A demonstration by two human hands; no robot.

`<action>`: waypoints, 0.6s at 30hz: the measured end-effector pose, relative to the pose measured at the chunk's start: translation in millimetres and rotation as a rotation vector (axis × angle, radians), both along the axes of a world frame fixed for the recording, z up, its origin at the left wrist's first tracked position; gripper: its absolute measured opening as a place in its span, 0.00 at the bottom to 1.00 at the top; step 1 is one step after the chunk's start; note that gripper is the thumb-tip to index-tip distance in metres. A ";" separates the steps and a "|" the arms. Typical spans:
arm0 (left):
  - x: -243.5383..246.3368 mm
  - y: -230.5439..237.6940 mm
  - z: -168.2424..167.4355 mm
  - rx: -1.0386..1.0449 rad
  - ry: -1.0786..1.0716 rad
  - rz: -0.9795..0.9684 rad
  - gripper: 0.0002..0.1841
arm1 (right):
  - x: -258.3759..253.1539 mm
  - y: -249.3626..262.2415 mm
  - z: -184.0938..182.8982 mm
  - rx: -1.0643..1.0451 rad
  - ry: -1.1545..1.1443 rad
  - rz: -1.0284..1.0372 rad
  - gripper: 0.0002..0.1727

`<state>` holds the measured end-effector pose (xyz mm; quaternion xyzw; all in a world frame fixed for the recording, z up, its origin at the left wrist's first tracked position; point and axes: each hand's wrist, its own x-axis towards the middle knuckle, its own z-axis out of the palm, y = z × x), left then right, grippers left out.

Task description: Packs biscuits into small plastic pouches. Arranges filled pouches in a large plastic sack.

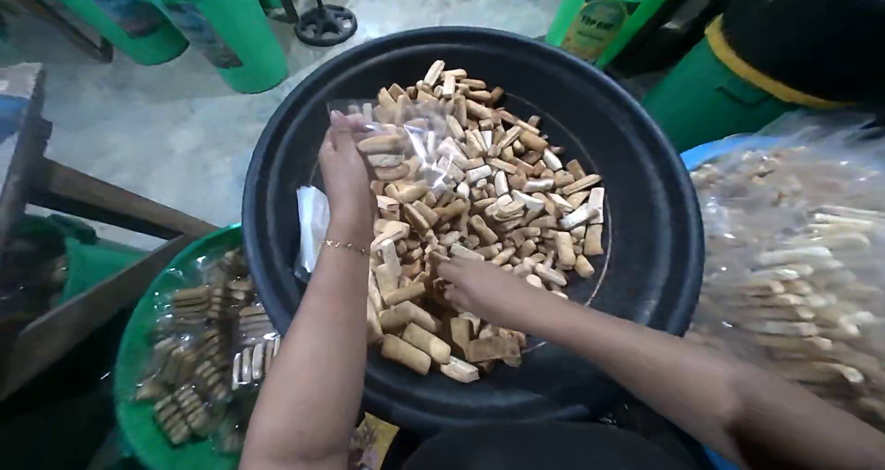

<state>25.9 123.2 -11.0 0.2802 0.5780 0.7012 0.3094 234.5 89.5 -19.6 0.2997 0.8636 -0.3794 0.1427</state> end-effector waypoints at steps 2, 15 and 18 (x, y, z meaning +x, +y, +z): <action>3.0 -0.4 -2.2 -0.081 -0.032 -0.039 0.28 | -1.6 -3.9 -7.1 -0.024 0.001 0.023 0.19; 69.5 -19.3 23.8 -0.082 -0.243 -0.353 0.27 | 37.0 38.9 29.3 0.971 1.252 -0.529 0.08; 70.5 -29.8 26.0 -0.002 -0.250 -0.524 0.20 | 35.4 46.7 31.0 0.945 1.234 -0.447 0.08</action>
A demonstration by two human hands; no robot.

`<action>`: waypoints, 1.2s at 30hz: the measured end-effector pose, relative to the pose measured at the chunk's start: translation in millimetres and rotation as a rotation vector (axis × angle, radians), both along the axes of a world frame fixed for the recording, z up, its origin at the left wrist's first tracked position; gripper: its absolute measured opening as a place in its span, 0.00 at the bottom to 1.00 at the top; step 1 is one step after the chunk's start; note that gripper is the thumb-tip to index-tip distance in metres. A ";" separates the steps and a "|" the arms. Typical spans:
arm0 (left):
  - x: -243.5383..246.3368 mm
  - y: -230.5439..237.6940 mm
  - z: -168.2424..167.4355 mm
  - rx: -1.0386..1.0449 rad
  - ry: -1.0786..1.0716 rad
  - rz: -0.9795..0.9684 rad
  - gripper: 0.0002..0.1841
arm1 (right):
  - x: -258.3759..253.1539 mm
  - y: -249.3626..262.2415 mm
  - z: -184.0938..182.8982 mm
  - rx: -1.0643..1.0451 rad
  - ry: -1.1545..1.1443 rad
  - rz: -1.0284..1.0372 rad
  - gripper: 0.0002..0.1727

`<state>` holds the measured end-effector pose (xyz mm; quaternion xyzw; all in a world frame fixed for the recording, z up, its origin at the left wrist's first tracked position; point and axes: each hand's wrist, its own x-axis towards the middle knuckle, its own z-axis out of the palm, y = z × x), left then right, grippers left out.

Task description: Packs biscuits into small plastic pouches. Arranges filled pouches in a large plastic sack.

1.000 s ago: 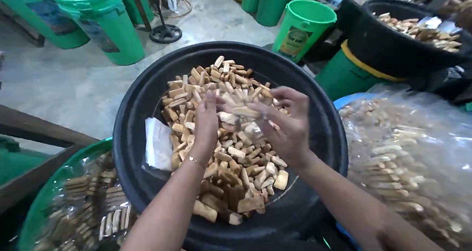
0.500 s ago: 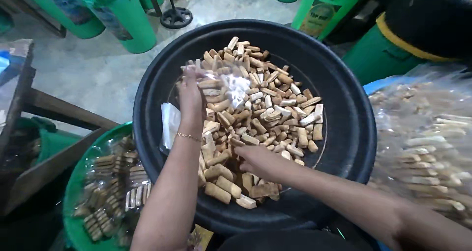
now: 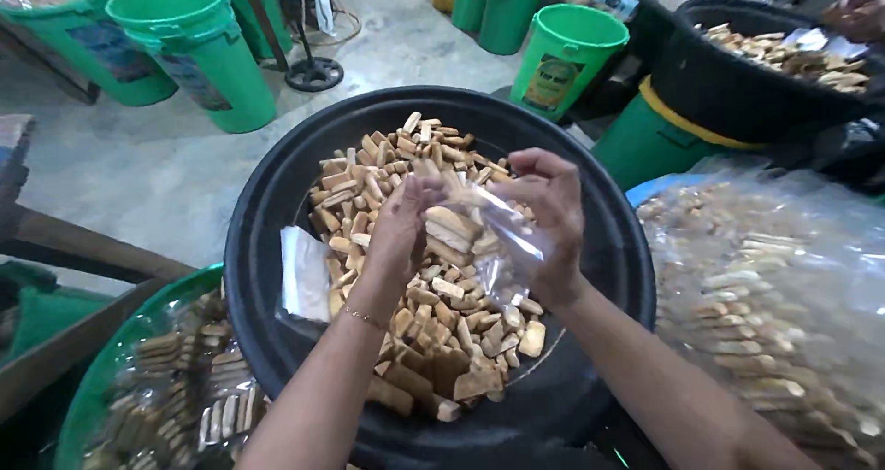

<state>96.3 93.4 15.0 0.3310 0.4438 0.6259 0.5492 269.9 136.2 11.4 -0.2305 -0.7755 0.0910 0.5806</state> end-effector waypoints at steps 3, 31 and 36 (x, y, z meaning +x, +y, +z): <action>1.7 -2.8 2.4 0.076 -0.027 -0.026 0.11 | 7.7 -3.5 16.3 -0.031 0.064 0.039 0.08; 84.9 9.0 -70.8 -0.321 1.055 -1.019 0.19 | 108.8 -38.3 -10.9 -1.105 -1.086 -0.143 0.19; 69.0 11.2 -85.4 -0.310 0.703 -0.911 0.12 | 123.2 -50.6 -7.7 -1.020 -0.966 -0.126 0.14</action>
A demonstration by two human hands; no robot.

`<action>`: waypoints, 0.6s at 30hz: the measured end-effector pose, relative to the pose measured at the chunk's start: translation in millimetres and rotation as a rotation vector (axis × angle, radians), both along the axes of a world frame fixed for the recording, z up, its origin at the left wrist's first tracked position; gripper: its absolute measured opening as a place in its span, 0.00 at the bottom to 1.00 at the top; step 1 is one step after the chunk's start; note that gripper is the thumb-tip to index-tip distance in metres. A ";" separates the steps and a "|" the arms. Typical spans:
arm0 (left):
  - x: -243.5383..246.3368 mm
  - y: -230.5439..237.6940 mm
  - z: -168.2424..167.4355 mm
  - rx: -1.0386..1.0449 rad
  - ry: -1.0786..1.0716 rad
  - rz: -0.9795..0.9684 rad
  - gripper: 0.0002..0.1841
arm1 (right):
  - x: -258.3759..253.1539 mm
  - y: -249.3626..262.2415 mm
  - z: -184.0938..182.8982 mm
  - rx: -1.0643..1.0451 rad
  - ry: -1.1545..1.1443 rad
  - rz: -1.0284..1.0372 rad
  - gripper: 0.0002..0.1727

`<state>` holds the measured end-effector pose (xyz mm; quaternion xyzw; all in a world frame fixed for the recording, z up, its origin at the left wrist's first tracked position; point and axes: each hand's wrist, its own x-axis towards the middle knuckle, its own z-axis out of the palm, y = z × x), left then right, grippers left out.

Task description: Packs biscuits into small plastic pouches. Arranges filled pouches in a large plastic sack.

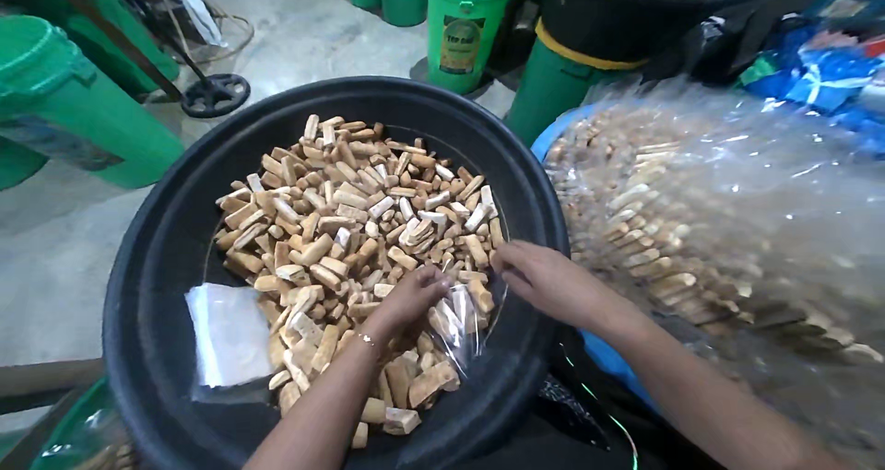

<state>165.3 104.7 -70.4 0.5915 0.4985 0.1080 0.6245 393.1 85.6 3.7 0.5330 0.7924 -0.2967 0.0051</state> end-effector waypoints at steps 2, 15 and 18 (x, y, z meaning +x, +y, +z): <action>3.4 -0.3 -0.8 -0.006 0.002 0.011 0.13 | 1.7 -7.9 -6.0 -0.007 -0.116 0.137 0.16; 2.4 0.4 35.6 0.037 -0.505 0.794 0.17 | -28.9 -7.7 -6.0 0.171 0.655 -0.107 0.27; -2.7 1.0 58.8 0.118 -0.680 0.904 0.20 | -38.3 -12.6 -9.9 0.392 1.036 -0.143 0.20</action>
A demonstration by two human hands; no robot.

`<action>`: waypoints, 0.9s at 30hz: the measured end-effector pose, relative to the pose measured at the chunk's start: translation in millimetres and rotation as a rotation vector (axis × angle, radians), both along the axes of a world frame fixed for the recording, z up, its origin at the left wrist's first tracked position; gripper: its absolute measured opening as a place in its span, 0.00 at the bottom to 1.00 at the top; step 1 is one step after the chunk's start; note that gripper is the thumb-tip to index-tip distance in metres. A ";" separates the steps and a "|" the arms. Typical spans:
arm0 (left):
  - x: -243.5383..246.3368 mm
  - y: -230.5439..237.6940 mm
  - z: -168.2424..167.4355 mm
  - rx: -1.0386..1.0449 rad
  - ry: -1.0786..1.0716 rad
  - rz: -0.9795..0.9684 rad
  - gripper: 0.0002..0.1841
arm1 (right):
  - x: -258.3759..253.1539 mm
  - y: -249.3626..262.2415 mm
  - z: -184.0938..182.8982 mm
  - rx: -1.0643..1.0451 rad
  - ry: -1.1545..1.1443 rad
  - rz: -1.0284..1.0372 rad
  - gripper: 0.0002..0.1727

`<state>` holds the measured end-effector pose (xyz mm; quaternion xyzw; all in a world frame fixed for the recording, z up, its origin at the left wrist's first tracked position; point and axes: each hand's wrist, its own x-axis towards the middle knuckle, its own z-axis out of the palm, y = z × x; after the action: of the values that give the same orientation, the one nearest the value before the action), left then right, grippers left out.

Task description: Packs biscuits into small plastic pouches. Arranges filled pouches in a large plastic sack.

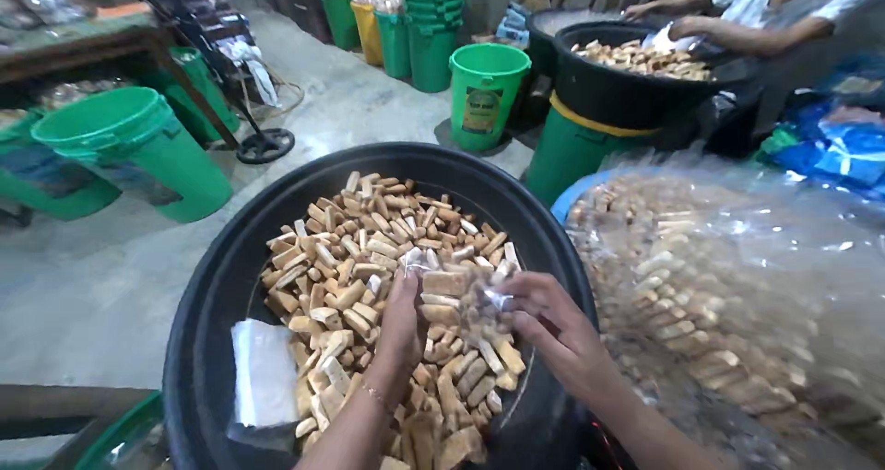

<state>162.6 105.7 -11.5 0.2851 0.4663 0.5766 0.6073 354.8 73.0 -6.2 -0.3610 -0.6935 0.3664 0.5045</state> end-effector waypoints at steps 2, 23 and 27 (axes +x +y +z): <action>-3.7 -2.0 10.8 0.066 -0.001 0.061 0.20 | -3.4 0.3 -1.5 0.123 0.038 -0.014 0.14; -18.8 -19.0 27.9 0.491 0.092 0.013 0.22 | -39.7 15.6 35.2 0.512 -0.420 -0.029 0.16; -14.1 -22.5 27.8 0.469 0.244 0.068 0.21 | -39.6 5.0 48.3 0.239 -0.499 0.102 0.33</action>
<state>148.5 83.2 16.3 0.4695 0.3992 0.6504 0.4441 315.3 78.0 42.2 -0.3427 -0.8519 0.2066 0.3379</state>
